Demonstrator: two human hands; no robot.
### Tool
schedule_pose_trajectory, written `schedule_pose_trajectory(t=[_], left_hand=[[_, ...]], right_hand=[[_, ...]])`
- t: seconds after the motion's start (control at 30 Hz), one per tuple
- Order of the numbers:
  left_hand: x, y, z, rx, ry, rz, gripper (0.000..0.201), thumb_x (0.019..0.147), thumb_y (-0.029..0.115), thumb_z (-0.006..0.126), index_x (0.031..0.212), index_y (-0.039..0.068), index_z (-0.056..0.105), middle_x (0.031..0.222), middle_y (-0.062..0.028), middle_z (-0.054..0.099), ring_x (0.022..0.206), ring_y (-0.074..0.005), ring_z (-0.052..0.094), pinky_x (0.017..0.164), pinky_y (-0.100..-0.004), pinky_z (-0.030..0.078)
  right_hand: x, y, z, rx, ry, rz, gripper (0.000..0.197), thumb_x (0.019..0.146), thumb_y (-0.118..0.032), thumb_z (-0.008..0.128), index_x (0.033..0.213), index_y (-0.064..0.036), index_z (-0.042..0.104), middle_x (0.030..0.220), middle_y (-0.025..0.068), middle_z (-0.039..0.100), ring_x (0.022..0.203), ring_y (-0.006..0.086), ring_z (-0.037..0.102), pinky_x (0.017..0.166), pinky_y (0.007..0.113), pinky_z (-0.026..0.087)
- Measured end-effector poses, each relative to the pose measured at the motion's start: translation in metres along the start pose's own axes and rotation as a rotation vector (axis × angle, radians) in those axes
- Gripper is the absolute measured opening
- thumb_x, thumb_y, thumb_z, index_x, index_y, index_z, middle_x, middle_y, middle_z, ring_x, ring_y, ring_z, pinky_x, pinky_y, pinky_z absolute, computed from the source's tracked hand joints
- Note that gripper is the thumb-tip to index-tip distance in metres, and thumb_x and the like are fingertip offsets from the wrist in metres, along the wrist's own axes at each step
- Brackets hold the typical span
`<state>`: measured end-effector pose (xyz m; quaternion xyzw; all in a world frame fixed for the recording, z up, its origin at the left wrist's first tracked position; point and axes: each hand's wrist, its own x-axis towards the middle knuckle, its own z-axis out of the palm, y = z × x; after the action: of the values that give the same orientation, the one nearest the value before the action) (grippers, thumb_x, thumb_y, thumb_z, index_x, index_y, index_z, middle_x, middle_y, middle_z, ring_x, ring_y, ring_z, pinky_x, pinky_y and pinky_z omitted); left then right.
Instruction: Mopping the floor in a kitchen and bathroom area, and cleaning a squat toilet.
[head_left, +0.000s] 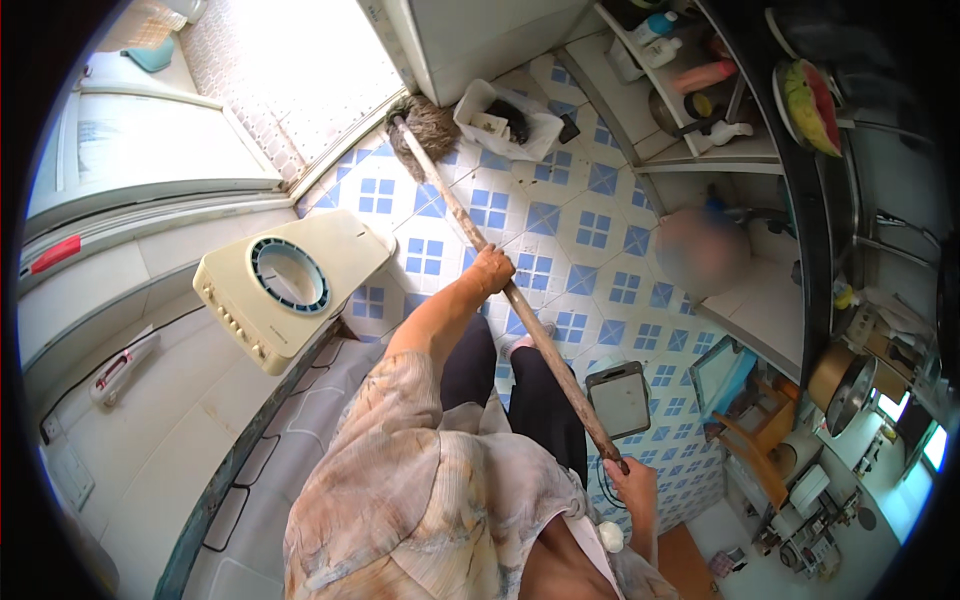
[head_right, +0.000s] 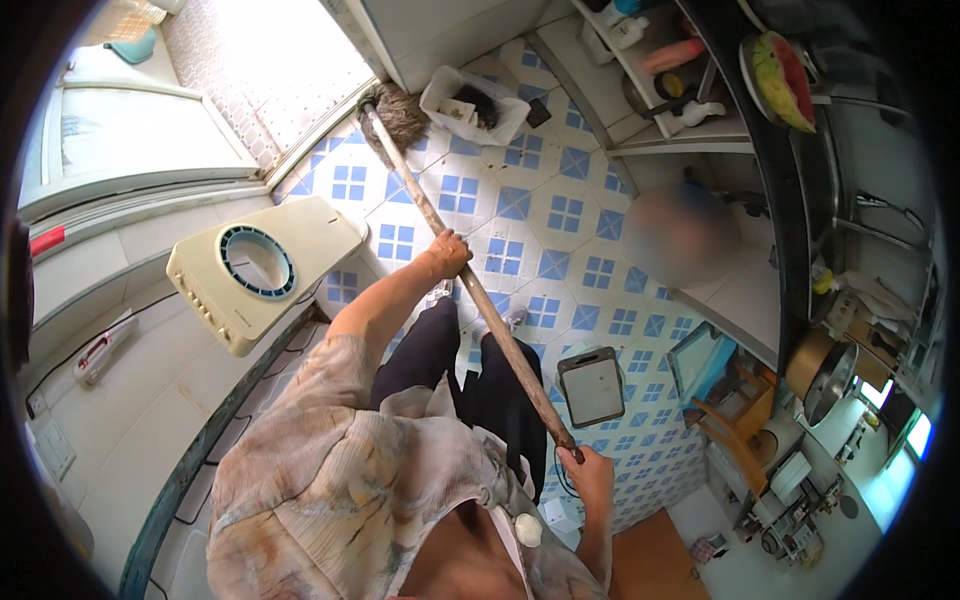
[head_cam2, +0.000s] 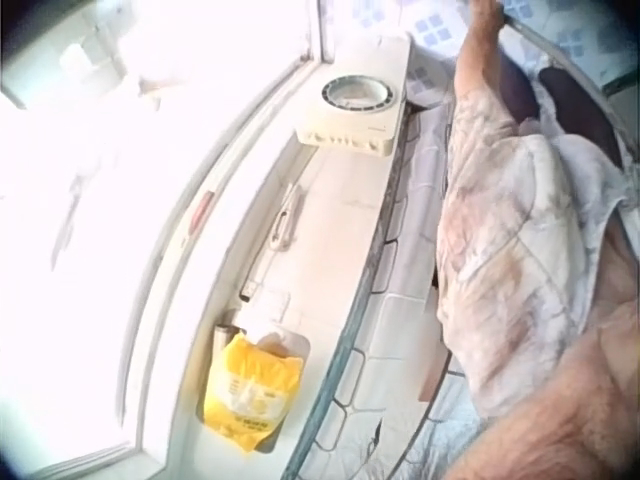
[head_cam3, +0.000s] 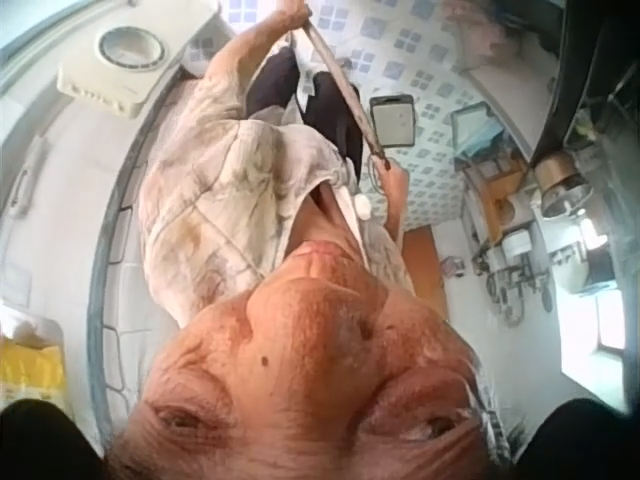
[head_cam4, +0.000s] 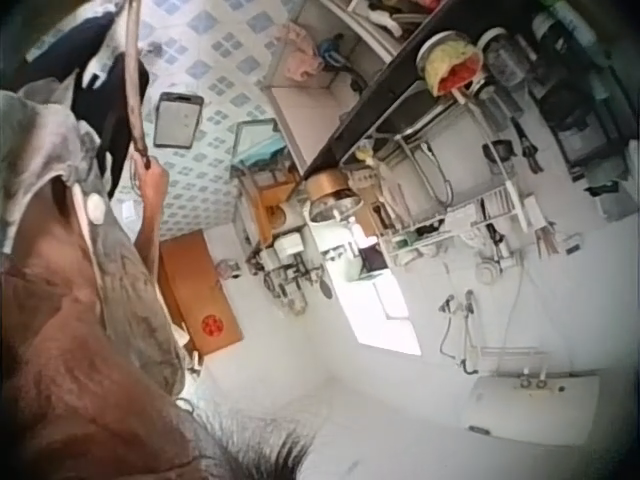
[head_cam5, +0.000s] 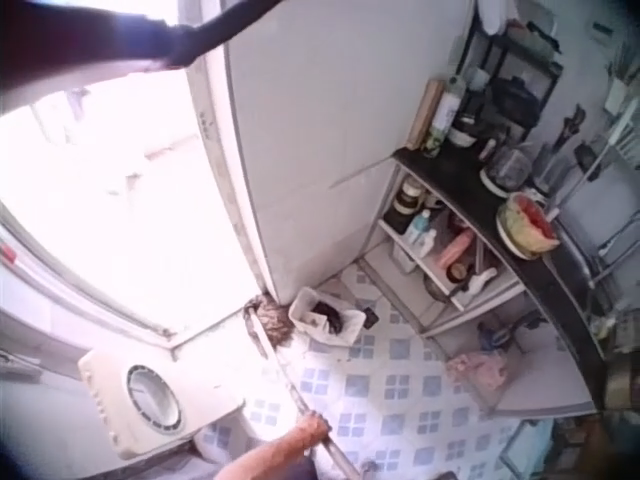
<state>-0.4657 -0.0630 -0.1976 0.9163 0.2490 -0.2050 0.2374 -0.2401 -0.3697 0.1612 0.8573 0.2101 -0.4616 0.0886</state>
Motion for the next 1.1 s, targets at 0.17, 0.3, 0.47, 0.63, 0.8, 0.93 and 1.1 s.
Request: schedule_pose_trajectory(t=[0.17, 0.3, 0.47, 0.63, 0.8, 0.93, 1.1], left_hand=[[0.006, 0.016, 0.011, -0.004, -0.094, -0.017, 0.014, 0.082, 0.025, 0.064, 0.092, 0.019, 0.072, 0.099, -0.0036, 0.07, 0.106, -0.0229, 0.061, 0.097, -0.0428, 0.039], [0.005, 0.04, 0.009, 0.042, -0.123, -0.031, 0.016, 0.082, 0.027, 0.065, 0.092, 0.018, 0.073, 0.098, -0.0039, 0.07, 0.106, -0.0225, 0.061, 0.096, -0.0426, 0.04], [0.014, 0.072, -0.01, 0.009, -0.203, 0.014, 0.019, 0.08, 0.027, 0.066, 0.095, 0.017, 0.074, 0.1, -0.0046, 0.07, 0.105, -0.0235, 0.062, 0.094, -0.0436, 0.04], [0.032, 0.081, -0.017, -0.078, -0.266, -0.043, 0.02, 0.081, 0.027, 0.066, 0.097, 0.019, 0.074, 0.106, -0.0035, 0.069, 0.111, -0.0232, 0.059, 0.097, -0.0443, 0.038], [0.049, 0.079, -0.03, -0.128, -0.317, -0.1, 0.022, 0.08, 0.03, 0.067, 0.099, 0.021, 0.073, 0.109, -0.0033, 0.068, 0.116, -0.0233, 0.056, 0.099, -0.0453, 0.037], [0.045, 0.07, -0.041, -0.207, -0.227, -0.117, 0.022, 0.085, 0.023, 0.057, 0.096, 0.016, 0.074, 0.104, -0.0041, 0.071, 0.11, -0.0244, 0.06, 0.105, -0.0509, 0.028], [0.049, 0.063, -0.039, -0.166, -0.224, -0.138, 0.023, 0.078, 0.03, 0.067, 0.097, 0.018, 0.072, 0.103, -0.0085, 0.07, 0.106, -0.0258, 0.062, 0.102, -0.0512, 0.036]], right_hand=[[0.015, 0.01, -0.001, 0.009, -0.094, 0.026, 0.038, 0.082, -0.036, 0.073, 0.081, 0.0013, 0.066, 0.054, 0.0058, 0.058, 0.045, 0.0119, 0.052, 0.042, 0.027, 0.041], [0.023, 0.053, -0.001, 0.025, -0.113, -0.001, 0.036, 0.082, -0.034, 0.073, 0.081, 0.002, 0.066, 0.055, 0.0063, 0.058, 0.046, 0.0117, 0.053, 0.043, 0.027, 0.042], [0.036, 0.084, -0.036, 0.024, -0.095, -0.048, 0.032, 0.083, -0.028, 0.072, 0.078, 0.0024, 0.064, 0.055, 0.0044, 0.056, 0.045, 0.0115, 0.053, 0.043, 0.028, 0.04], [0.067, 0.088, -0.083, -0.216, -0.005, -0.213, 0.035, 0.078, -0.031, 0.075, 0.081, 0.0026, 0.065, 0.064, 0.0129, 0.063, 0.055, 0.0222, 0.059, 0.055, 0.035, 0.046], [0.096, 0.082, -0.116, -0.27, -0.008, -0.258, 0.041, 0.075, -0.039, 0.076, 0.08, 0.0002, 0.065, 0.065, 0.0168, 0.064, 0.061, 0.0334, 0.065, 0.056, 0.041, 0.049], [0.117, 0.065, -0.132, -0.269, -0.054, -0.274, 0.037, 0.077, -0.034, 0.076, 0.084, 0.0006, 0.066, 0.066, 0.0125, 0.065, 0.057, 0.0233, 0.061, 0.056, 0.036, 0.048], [0.128, 0.049, -0.16, -0.265, -0.129, -0.264, 0.033, 0.078, -0.032, 0.075, 0.086, -0.0006, 0.068, 0.065, 0.0107, 0.066, 0.052, 0.0194, 0.061, 0.051, 0.033, 0.048]])
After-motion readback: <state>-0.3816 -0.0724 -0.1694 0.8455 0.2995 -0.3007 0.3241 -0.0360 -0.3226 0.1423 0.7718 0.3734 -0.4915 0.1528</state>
